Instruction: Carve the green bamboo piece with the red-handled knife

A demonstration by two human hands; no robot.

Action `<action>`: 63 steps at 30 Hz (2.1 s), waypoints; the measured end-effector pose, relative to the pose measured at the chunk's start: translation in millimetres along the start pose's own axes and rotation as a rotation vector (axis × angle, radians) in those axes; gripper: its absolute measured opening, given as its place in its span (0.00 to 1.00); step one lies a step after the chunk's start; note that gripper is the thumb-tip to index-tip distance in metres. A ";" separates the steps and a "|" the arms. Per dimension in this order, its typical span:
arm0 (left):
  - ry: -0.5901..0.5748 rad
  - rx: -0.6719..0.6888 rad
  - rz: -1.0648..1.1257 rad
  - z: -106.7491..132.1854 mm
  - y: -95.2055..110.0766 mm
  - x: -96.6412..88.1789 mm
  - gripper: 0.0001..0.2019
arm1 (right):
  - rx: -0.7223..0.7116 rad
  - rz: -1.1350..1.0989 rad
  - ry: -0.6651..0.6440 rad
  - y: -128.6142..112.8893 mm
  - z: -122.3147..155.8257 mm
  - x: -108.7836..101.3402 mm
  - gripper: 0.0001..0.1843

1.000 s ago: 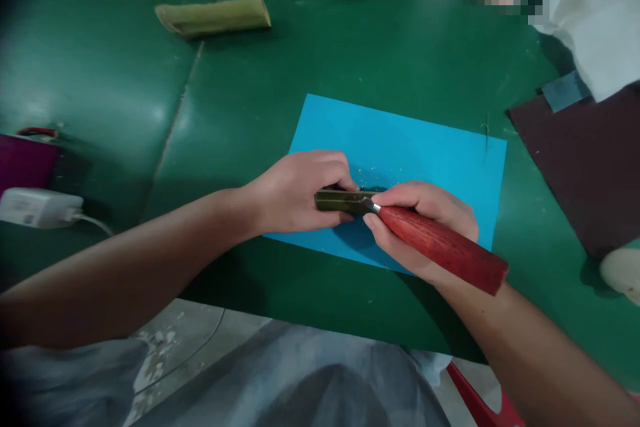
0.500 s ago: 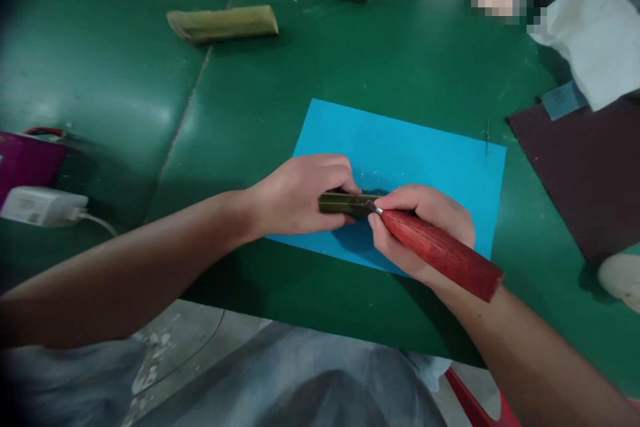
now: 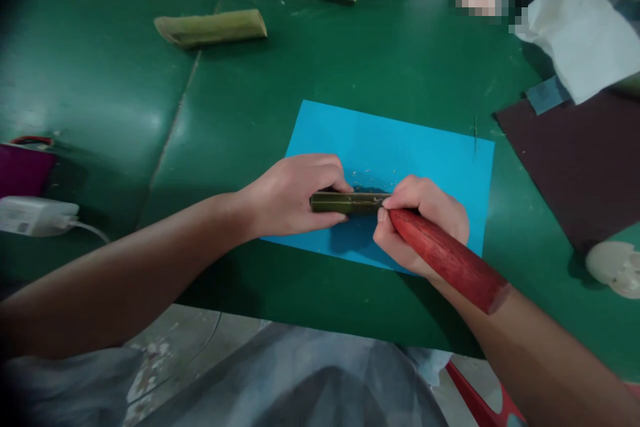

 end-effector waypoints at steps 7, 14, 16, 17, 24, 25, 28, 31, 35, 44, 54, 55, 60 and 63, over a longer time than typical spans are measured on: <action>-0.014 -0.004 -0.014 0.1 1.1 -0.7 0.06 | -0.007 -0.023 0.018 0.6 0.4 -2.4 0.12; -0.011 -0.006 -0.004 -0.9 0.4 -0.3 0.07 | -0.001 0.101 -0.007 0.9 4.6 -7.8 0.10; -0.009 -0.010 0.001 -0.8 0.2 0.0 0.07 | -0.016 0.115 0.015 3.0 6.3 -10.8 0.09; -0.009 -0.013 0.005 -0.5 0.1 0.1 0.07 | -0.023 0.119 0.029 4.8 6.8 -12.2 0.07; -0.003 -0.023 0.028 0.7 -1.1 -0.1 0.08 | 0.100 0.039 -0.024 24.4 6.0 -8.5 0.05; -0.006 -0.024 0.026 0.5 -1.1 0.0 0.08 | 0.113 0.014 -0.023 25.6 6.3 -8.5 0.05; -0.011 -0.027 0.020 -0.3 -1.0 0.1 0.08 | 0.131 -0.034 -0.025 27.8 7.3 -8.2 0.06; -0.013 -0.030 0.020 -0.7 -1.0 -0.1 0.08 | 0.128 -0.052 -0.009 29.5 6.8 -9.0 0.06; -0.015 -0.038 0.020 -0.4 -1.8 -0.4 0.08 | 0.125 -0.109 0.014 31.3 4.5 -10.4 0.07; -0.012 -0.043 0.028 0.0 -2.9 -0.6 0.08 | 0.088 -0.132 -0.087 28.1 2.7 -10.5 0.10; 0.006 -0.019 0.022 0.8 -3.6 0.6 0.09 | 0.110 -0.156 -0.025 22.3 0.4 -8.7 0.08; 0.009 -0.015 0.021 1.0 -3.7 0.6 0.09 | 0.100 -0.160 -0.048 21.7 0.5 -8.3 0.09; -0.003 -0.012 0.013 0.5 -3.2 0.9 0.08 | 0.082 -0.179 -0.095 20.0 0.7 -9.2 0.11; -0.003 -0.009 0.006 0.3 -3.4 0.7 0.09 | 0.059 -0.192 -0.074 15.6 -2.3 -10.5 0.11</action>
Point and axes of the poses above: each hand's wrist, its own z-axis away from the middle knuckle, its own x-axis out of the palm, y = z × x, the point moved 7 cm from there along -z, towards the middle knuckle, and after that the axes turned 6 degrees about x, right-handed, at the moved point
